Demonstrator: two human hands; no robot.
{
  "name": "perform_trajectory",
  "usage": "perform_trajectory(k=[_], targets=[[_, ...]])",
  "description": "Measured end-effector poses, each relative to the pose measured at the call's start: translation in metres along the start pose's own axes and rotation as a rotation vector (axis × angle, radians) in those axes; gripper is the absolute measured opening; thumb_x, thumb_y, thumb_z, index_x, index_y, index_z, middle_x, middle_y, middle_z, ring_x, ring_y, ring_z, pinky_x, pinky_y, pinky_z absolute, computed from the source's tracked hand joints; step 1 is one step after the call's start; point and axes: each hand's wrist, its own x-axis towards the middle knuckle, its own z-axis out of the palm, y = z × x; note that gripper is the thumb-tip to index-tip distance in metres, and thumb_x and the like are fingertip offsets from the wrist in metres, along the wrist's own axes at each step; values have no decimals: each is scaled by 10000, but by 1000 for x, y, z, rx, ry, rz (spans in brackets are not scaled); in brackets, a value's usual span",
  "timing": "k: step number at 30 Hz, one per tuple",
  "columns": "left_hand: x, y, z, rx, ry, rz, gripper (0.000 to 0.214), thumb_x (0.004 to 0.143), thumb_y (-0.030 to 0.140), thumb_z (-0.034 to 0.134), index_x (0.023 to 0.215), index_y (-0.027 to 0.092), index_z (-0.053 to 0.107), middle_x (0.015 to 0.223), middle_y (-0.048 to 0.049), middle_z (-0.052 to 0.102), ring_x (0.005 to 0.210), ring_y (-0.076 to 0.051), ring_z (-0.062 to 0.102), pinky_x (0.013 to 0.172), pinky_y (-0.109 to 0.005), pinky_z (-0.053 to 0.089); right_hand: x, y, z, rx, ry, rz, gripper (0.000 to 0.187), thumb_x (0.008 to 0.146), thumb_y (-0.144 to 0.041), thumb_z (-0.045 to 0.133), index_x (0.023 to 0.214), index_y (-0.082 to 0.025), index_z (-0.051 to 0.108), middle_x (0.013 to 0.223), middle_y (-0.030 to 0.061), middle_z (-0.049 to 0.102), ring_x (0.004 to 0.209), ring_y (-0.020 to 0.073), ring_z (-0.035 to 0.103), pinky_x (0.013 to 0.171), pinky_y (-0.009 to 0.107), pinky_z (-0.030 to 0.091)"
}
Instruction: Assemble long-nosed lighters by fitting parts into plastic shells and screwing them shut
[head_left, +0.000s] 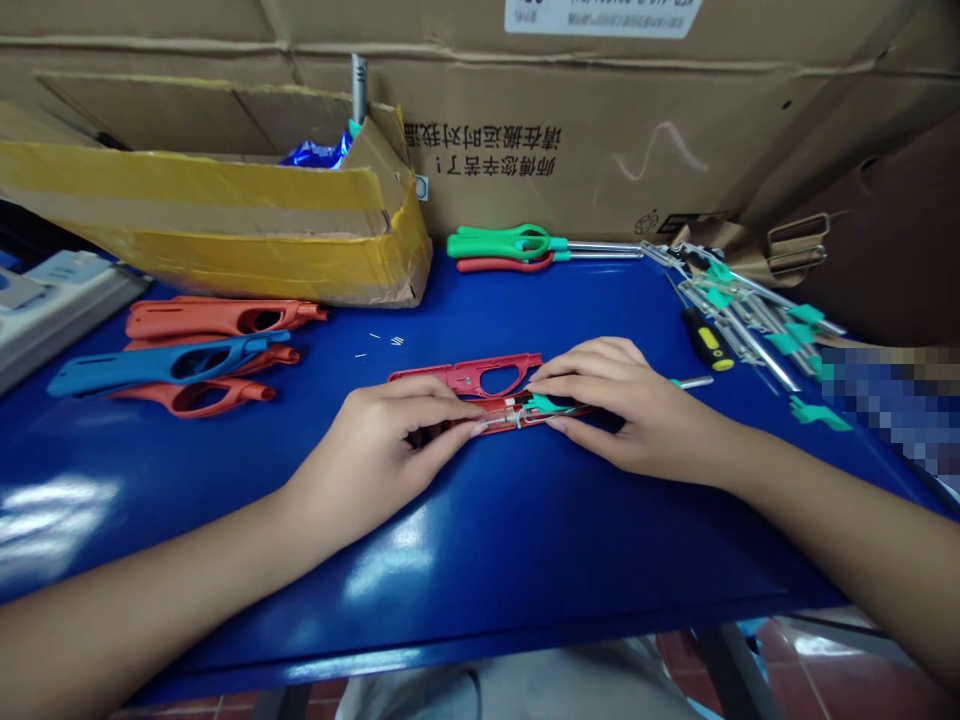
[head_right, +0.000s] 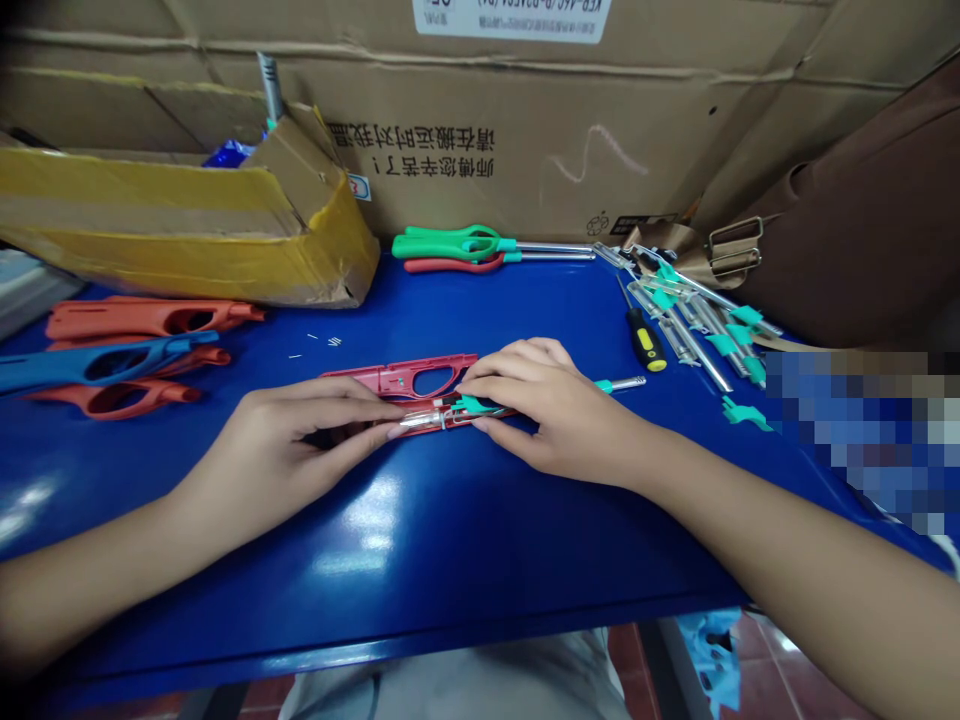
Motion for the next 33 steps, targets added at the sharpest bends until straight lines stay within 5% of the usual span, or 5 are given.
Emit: perform_trajectory(k=[11, 23, 33], targets=[[-2, 1, -4, 106, -30, 74, 175, 966, 207, 639, 1072, 191, 776, 948, -47, 760, 847, -167, 721, 774, -282, 590, -2, -3, -1, -64, 22, -112, 298, 974, -253, 597, 1262, -282, 668, 1337, 84, 644, 1199, 261, 565, 1033, 489, 387], [-11, 2, 2, 268, -55, 249, 185, 996, 210, 615, 1150, 191, 715, 1036, -41, 735, 925, -176, 715, 839, -312, 605, -1, -13, 2, 36, 75, -47, 180, 965, -237, 617, 1144, -247, 632, 1218, 95, 618, 1169, 245, 563, 1034, 468, 398], [-11, 2, 3, 298, -38, 282, 202, 994, 206, 620, 1177, 196, 704, 1074, -47, 738, 951, -182, 711, 853, -319, 603, -1, -14, 7, 27, 58, -23, 117, 990, -239, 592, 1071, -246, 677, 1313, 107, 601, 1265, 256, 520, 1074, 499, 377]])
